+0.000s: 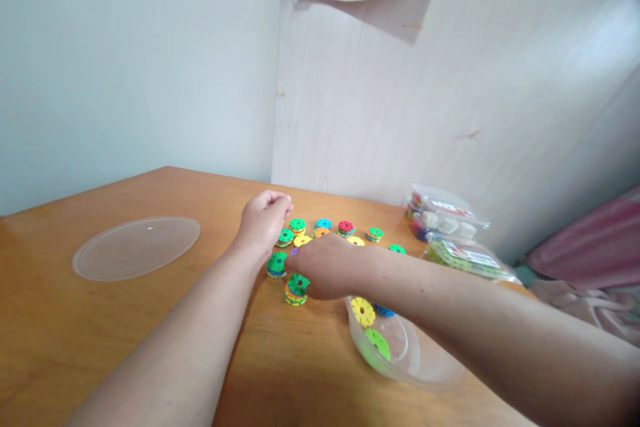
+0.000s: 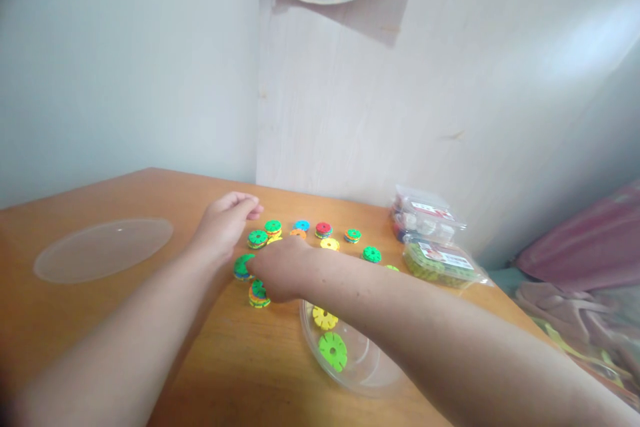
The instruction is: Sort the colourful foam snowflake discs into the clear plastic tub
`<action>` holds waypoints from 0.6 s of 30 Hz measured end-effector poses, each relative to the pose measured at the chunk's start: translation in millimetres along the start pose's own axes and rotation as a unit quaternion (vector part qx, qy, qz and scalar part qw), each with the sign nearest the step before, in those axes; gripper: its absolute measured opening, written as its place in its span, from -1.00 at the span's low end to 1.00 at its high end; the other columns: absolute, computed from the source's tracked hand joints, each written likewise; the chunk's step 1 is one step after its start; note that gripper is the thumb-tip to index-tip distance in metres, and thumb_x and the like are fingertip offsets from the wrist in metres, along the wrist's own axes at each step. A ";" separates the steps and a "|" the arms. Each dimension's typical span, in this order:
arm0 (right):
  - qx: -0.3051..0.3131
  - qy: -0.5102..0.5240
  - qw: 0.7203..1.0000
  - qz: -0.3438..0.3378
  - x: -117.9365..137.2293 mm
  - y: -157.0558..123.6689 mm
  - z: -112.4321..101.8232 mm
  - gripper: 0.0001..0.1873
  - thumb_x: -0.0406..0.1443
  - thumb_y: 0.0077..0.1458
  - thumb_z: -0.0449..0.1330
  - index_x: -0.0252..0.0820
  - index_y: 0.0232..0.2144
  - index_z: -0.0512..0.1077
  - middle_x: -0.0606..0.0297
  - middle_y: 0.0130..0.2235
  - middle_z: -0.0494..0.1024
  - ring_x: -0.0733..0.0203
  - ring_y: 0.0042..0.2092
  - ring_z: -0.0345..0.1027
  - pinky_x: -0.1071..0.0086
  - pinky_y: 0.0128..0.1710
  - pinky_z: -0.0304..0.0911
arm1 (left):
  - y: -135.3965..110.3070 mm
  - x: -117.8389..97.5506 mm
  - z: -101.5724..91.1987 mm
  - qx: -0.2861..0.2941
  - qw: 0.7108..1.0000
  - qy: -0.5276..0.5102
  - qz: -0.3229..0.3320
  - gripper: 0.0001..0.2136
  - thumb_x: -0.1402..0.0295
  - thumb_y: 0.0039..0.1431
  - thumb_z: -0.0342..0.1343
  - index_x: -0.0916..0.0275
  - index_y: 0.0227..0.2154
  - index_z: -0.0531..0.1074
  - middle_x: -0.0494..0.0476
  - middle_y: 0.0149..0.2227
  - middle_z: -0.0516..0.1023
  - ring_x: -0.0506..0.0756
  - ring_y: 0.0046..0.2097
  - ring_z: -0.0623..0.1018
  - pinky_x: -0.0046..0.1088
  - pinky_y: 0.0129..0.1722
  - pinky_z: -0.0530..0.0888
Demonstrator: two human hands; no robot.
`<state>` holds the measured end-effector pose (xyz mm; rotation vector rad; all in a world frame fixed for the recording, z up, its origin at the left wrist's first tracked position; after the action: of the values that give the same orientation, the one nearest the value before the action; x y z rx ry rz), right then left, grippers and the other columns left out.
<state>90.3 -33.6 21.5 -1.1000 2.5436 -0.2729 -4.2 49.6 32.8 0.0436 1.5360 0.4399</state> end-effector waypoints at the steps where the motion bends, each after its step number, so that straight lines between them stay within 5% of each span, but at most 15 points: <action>1: 0.002 -0.003 1.000 -0.002 0.4 1.3 0.8 -0.76 -0.36 0.05 0.14 -0.18 -0.18 0.46 0.10 -0.21 0.61 0.00 -0.23 0.49 0.26 -0.38 0.32 | -0.4 -0.3 -0.1 -0.001 1.000 -0.001 -0.001 -0.83 0.23 -0.03 0.15 0.25 -0.47 0.45 0.11 -0.43 0.58 0.09 -0.33 0.53 -0.40 -0.26 0.40; 9: -0.020 0.028 0.999 0.013 -6.6 -13.7 -13.6 -0.73 -0.25 0.02 0.15 -0.15 -0.19 0.46 0.13 -0.22 0.58 0.07 -0.30 0.44 0.31 -0.41 0.19 | -2.4 -3.8 -0.9 0.001 1.000 0.008 -0.007 -0.83 0.23 -0.02 0.15 0.25 -0.46 0.45 0.11 -0.42 0.59 0.09 -0.32 0.54 -0.40 -0.25 0.41; 18: -0.066 0.167 0.982 0.063 -38.8 -111.5 -26.6 -0.82 -0.25 0.07 0.13 -0.16 -0.24 0.40 0.27 -0.28 0.53 0.27 -0.36 0.31 0.40 -0.42 0.07 | -1.1 0.8 2.7 0.009 1.000 0.017 0.004 -0.83 0.22 0.00 0.16 0.23 -0.45 0.47 0.10 -0.41 0.58 0.07 -0.32 0.54 -0.41 -0.24 0.42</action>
<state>178.5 -80.0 90.1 -1.0050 2.9537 -0.2779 -1.3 49.4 31.8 0.0570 1.5730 0.4341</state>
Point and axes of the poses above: each hand's wrist, its own y-axis towards the middle knuckle, its own z-axis out of the palm, x = y × z, the point moved 8 cm from there along y, towards the middle knuckle
